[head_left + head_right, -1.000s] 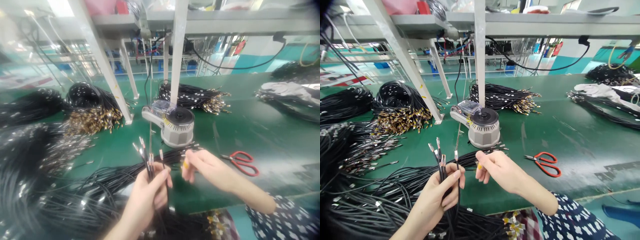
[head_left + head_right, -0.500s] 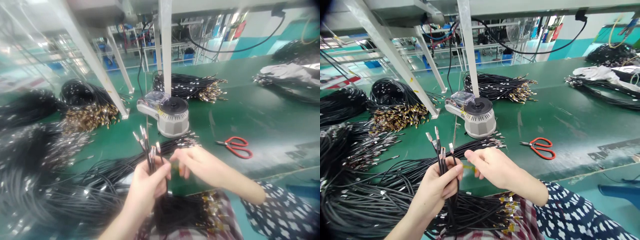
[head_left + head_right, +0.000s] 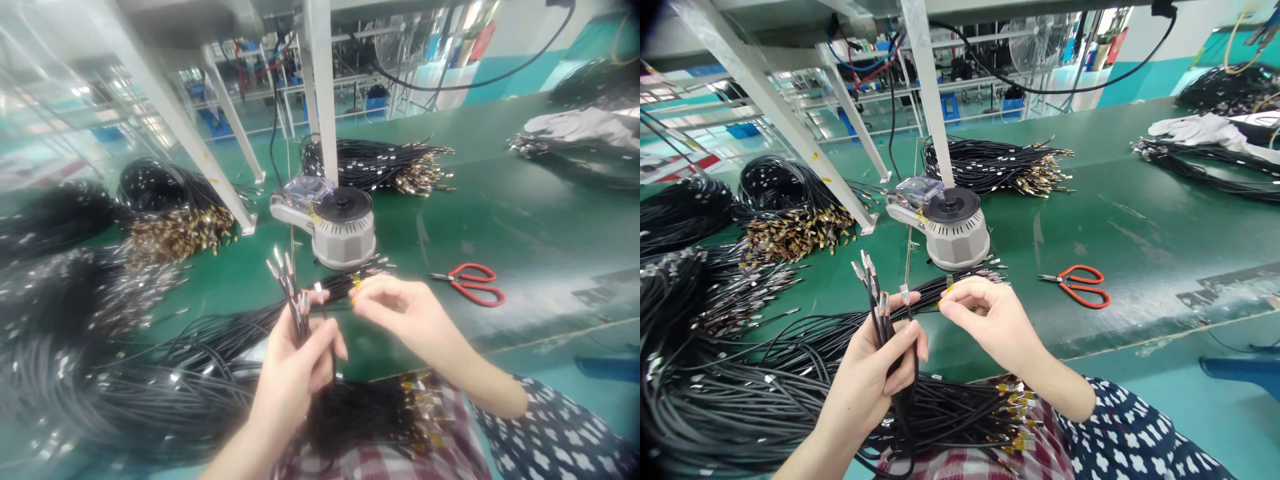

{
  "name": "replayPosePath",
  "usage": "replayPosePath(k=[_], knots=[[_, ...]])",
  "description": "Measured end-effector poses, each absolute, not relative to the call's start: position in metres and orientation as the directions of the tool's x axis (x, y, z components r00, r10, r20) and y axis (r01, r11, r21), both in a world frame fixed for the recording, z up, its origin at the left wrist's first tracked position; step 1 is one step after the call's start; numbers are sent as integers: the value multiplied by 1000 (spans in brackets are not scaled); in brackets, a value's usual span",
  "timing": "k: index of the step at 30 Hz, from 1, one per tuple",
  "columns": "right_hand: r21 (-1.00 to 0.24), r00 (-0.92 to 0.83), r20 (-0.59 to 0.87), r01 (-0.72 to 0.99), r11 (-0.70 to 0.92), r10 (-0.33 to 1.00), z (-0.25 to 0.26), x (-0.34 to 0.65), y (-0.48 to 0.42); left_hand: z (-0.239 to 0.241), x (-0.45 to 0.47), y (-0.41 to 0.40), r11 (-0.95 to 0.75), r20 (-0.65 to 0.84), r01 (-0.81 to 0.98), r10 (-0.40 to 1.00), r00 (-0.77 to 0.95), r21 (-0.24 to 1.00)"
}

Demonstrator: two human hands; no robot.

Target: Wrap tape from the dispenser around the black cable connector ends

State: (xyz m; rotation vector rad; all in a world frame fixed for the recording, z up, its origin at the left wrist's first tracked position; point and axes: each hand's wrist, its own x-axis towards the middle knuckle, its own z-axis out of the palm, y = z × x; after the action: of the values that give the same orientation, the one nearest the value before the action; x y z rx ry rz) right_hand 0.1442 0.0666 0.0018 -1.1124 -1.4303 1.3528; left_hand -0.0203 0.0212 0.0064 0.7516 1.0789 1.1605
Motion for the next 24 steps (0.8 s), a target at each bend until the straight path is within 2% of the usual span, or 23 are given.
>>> replayPosePath(k=[9,24], knots=[[-994,-353,41,84,76,935,17,143,72,11,-15,17,280,-269,-238,960,77,930],[-986,-358,81,107,127,930,19,141,73,14,-15,16,306,-291,-178,951,109,935]])
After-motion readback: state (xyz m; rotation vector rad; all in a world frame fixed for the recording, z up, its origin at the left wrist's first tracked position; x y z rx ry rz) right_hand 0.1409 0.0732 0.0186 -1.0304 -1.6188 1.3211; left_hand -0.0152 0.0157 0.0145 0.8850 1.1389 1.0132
